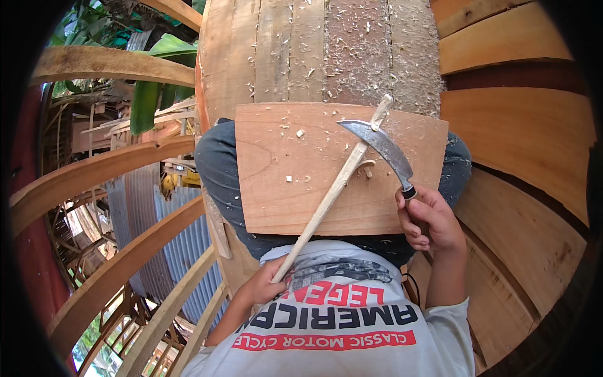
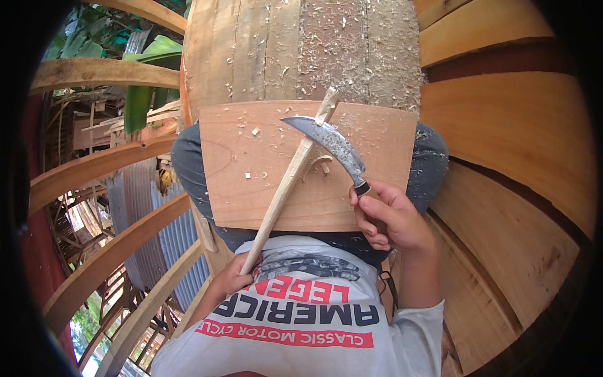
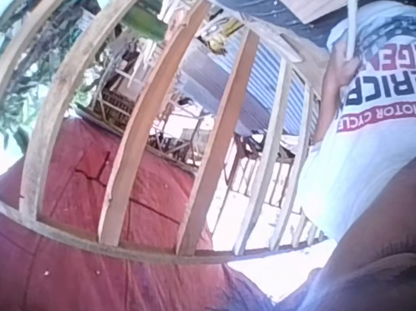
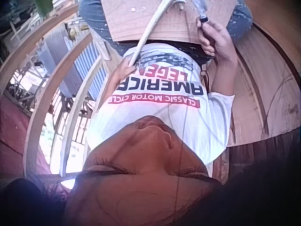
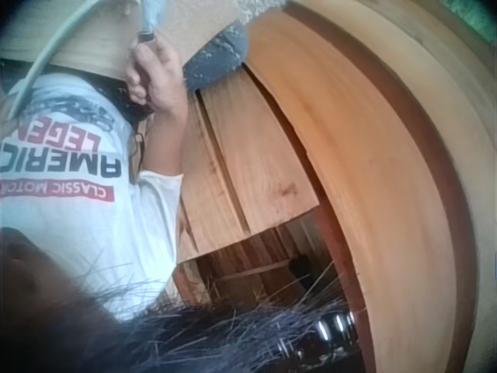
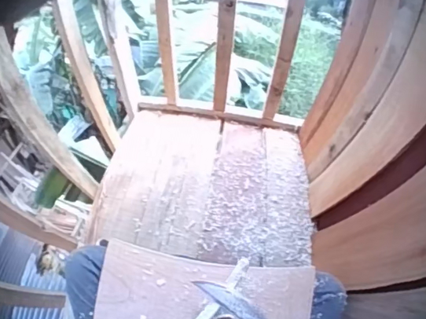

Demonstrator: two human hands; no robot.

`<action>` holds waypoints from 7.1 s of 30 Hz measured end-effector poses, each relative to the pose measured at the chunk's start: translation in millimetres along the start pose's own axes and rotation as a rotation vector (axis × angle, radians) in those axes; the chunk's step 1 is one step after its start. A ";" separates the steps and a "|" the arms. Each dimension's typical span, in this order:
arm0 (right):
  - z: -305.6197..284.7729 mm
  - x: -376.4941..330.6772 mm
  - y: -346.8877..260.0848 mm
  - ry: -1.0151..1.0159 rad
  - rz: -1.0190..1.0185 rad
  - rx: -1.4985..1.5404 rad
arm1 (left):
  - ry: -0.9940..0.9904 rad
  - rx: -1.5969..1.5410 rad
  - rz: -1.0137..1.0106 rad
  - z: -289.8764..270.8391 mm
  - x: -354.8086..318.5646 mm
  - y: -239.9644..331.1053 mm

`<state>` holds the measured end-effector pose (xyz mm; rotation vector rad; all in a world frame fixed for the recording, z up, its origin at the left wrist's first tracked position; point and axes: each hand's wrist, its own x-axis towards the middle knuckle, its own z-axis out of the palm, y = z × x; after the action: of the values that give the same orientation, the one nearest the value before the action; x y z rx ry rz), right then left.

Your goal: The person uses a curved knife to shave and shape a long wooden stick held on their lap. They repeatedly scrape the surface to remove thin shavings, rotating the stick to work different sides.

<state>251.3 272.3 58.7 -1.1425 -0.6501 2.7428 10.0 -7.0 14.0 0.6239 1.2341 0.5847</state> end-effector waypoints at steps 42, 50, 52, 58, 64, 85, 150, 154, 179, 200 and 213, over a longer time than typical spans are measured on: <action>5.7 -5.4 23.8 0.197 -0.098 -0.065 | 0.051 -0.071 -0.138 5.1 3.1 19.0; 11.7 -7.6 28.9 0.085 -0.030 -0.295 | -0.034 -0.023 -0.069 0.0 6.3 14.3; 10.2 -8.5 20.4 0.213 -0.166 -0.242 | -0.036 -0.035 -0.052 -2.4 4.5 12.1; -2.4 -22.8 9.9 0.370 -0.243 -0.236 | -0.063 -0.039 -0.079 -4.2 4.7 7.9; -11.2 -26.4 14.5 0.188 -0.159 -0.217 | -0.011 -0.070 -0.075 -1.4 1.7 6.3; 16.7 3.5 28.2 -0.011 0.045 -0.278 | 0.005 -0.059 -0.029 2.7 3.6 7.5; 28.8 10.3 20.3 0.648 -0.620 -1.144 | -0.063 -0.152 0.040 1.8 11.0 -7.4; 24.1 11.6 21.3 0.658 -0.595 -1.190 | -0.109 -0.118 0.067 -4.3 14.5 -10.5; 17.5 18.7 16.5 0.859 -0.503 -1.437 | -0.172 -0.286 0.008 -9.5 18.2 -33.2; 8.2 25.9 -1.1 0.944 -0.483 -1.601 | -0.229 -0.430 -0.158 -10.8 23.2 -34.9; 16.0 29.2 -1.0 0.803 -0.542 -1.765 | -0.199 -0.396 -0.055 -8.9 24.2 -52.5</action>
<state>219.2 275.0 50.0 -1.5227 -2.6278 0.5736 10.6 -25.6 -41.5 0.3050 0.9121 0.6813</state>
